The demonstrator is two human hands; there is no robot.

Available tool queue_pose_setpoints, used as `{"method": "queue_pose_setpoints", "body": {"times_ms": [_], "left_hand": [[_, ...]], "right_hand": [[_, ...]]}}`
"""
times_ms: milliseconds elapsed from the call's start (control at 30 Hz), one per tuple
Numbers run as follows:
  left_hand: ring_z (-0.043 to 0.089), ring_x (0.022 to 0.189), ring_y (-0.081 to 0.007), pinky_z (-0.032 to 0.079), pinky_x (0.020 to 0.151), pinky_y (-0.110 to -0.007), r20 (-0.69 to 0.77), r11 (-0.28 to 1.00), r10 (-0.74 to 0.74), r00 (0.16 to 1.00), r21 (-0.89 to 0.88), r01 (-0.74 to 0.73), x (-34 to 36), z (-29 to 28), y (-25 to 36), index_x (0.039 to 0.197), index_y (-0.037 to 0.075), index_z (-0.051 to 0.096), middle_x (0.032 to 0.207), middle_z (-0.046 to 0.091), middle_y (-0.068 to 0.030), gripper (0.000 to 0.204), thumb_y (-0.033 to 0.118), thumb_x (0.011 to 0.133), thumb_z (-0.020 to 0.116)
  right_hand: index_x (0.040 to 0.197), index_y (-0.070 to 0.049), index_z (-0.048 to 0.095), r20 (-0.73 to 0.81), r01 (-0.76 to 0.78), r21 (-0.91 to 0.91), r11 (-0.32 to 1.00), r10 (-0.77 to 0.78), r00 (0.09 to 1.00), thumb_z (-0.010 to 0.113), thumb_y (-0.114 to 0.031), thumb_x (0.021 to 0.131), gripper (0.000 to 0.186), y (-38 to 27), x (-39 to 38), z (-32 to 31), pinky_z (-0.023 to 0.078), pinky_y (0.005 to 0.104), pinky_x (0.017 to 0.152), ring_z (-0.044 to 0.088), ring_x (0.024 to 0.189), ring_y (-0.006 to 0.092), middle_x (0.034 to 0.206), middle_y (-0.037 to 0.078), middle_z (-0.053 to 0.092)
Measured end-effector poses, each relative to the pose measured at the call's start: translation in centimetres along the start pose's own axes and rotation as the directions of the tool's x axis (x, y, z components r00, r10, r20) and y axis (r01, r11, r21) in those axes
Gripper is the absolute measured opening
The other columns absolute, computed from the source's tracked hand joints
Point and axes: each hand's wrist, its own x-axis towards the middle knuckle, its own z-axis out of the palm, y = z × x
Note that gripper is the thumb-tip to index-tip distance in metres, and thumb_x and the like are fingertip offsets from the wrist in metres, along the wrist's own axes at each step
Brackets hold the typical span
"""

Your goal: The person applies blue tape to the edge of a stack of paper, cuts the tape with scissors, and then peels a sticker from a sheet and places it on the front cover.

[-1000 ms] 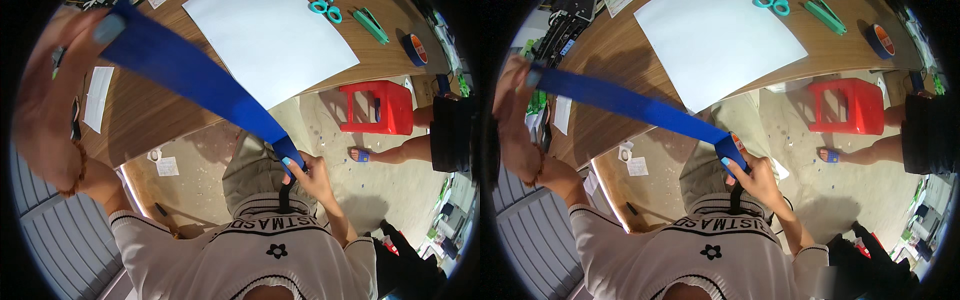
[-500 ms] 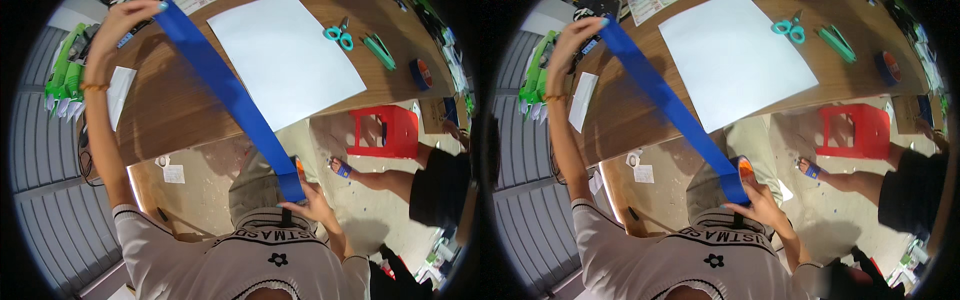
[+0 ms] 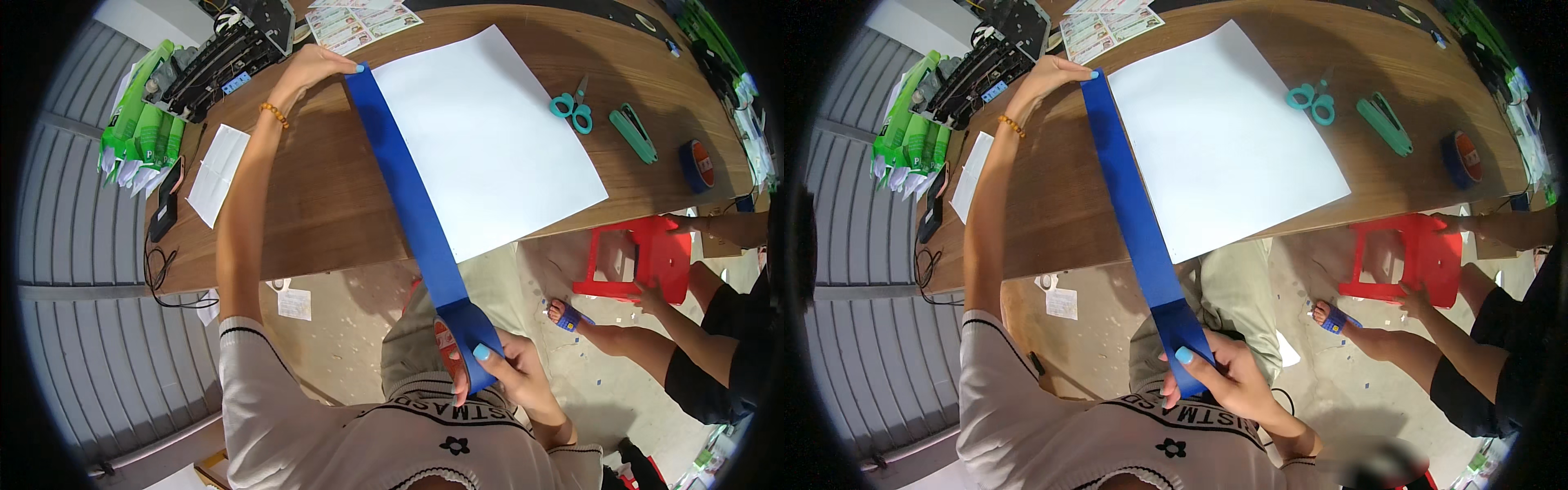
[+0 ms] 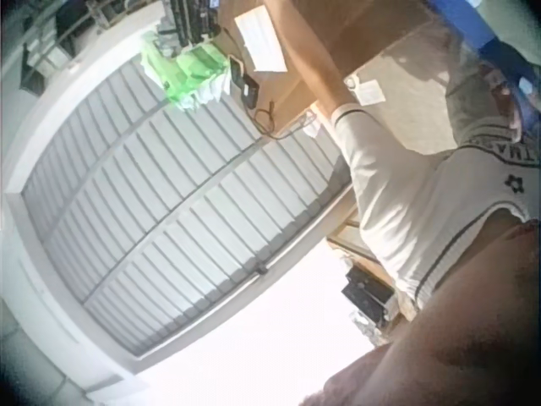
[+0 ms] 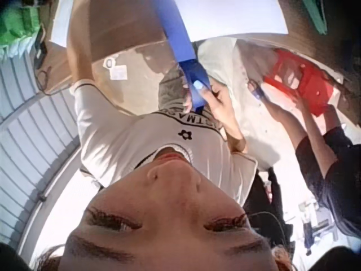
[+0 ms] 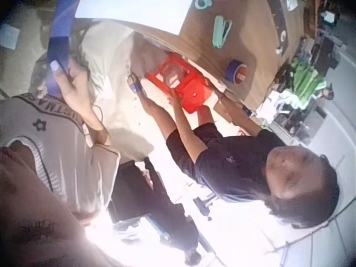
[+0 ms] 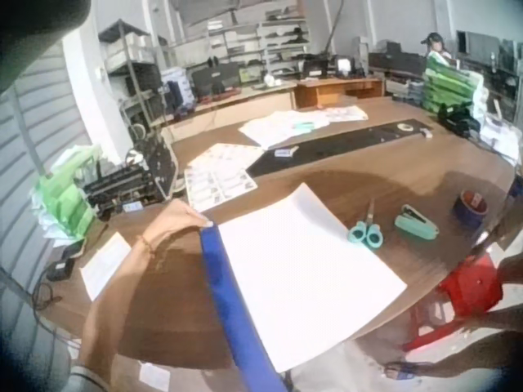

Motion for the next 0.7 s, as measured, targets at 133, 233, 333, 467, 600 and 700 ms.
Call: {"method": "queue_pose_setpoints", "body": {"times_ms": [133,233,333,467,600,700], "left_hand": [[0.057,0.08,-0.0133,0.041,0.076,-0.021,-0.036,0.99,-0.068,0.997,-0.127,0.063,0.0,1.0,-0.6,0.084,0.001,0.067,0.081,0.064,-0.009,0.026,0.02,0.067,0.07],[0.058,0.076,-0.0137,0.042,0.075,-0.022,-0.094,0.983,-0.081,0.992,-0.172,0.064,-0.4,2.3,-0.1,0.082,0.0,0.067,0.08,0.064,-0.0097,0.024,0.017,0.066,0.07],[0.059,0.073,-0.0138,0.044,0.074,-0.023,-0.137,0.975,-0.077,0.988,-0.217,0.046,-0.4,2.6,-0.4,0.079,-0.001,0.067,0.079,0.065,-0.0099,0.021,0.014,0.065,0.069],[0.059,0.075,-0.0147,0.044,0.075,-0.023,-0.17,0.973,-0.072,0.983,-0.227,0.032,-0.2,2.8,-0.3,0.078,0.0,0.067,0.079,0.065,-0.0102,0.019,0.014,0.065,0.069],[0.057,0.081,-0.0154,0.039,0.08,-0.023,-0.118,0.966,-0.118,0.986,-0.244,0.087,-0.2,2.5,0.1,0.083,0.0,0.067,0.083,0.064,-0.0093,0.027,0.02,0.065,0.071],[0.057,0.083,-0.0157,0.038,0.082,-0.023,-0.14,0.977,-0.134,0.981,-0.187,0.107,-0.1,2.5,-0.3,0.083,0.001,0.067,0.084,0.064,-0.0094,0.027,0.02,0.065,0.071]], "right_hand": [[0.098,0.008,0.046,0.003,0.041,-0.022,0.999,-0.041,0.999,0.041,-0.013,0.09,0.023,-0.6,0.1,0.0,0.051,0.0281,0.058,0.061,0.063,0.0185,0.074,0.013,0.059],[0.098,0.009,0.046,-0.004,0.045,-0.021,0.999,-0.045,0.999,0.041,-0.012,0.09,0.023,-1.1,0.2,0.1,0.051,0.0272,0.058,0.061,0.063,0.0184,0.073,0.013,0.059],[0.098,0.009,0.046,-0.006,0.037,-0.04,0.999,-0.037,0.999,0.042,-0.012,0.09,0.023,-1.4,0.2,0.2,0.051,0.0267,0.057,0.062,0.064,0.0182,0.072,0.013,0.059],[0.097,0.009,0.047,-0.026,0.022,-0.028,0.999,-0.022,0.999,0.042,-0.013,0.09,0.024,-1.5,0.1,0.1,0.051,0.0268,0.057,0.062,0.063,0.0178,0.072,0.012,0.059],[0.098,0.009,0.047,-0.046,0.031,-0.04,0.999,-0.033,0.998,0.042,-0.014,0.09,0.024,-1.7,0.4,0.0,0.05,0.0261,0.057,0.061,0.062,0.0171,0.072,0.012,0.059],[0.098,0.009,0.046,-0.056,0.005,-0.055,0.998,-0.008,0.998,0.041,-0.013,0.09,0.024,-1.7,0.4,0.0,0.05,0.0253,0.056,0.061,0.062,0.0163,0.072,0.012,0.059]]}}
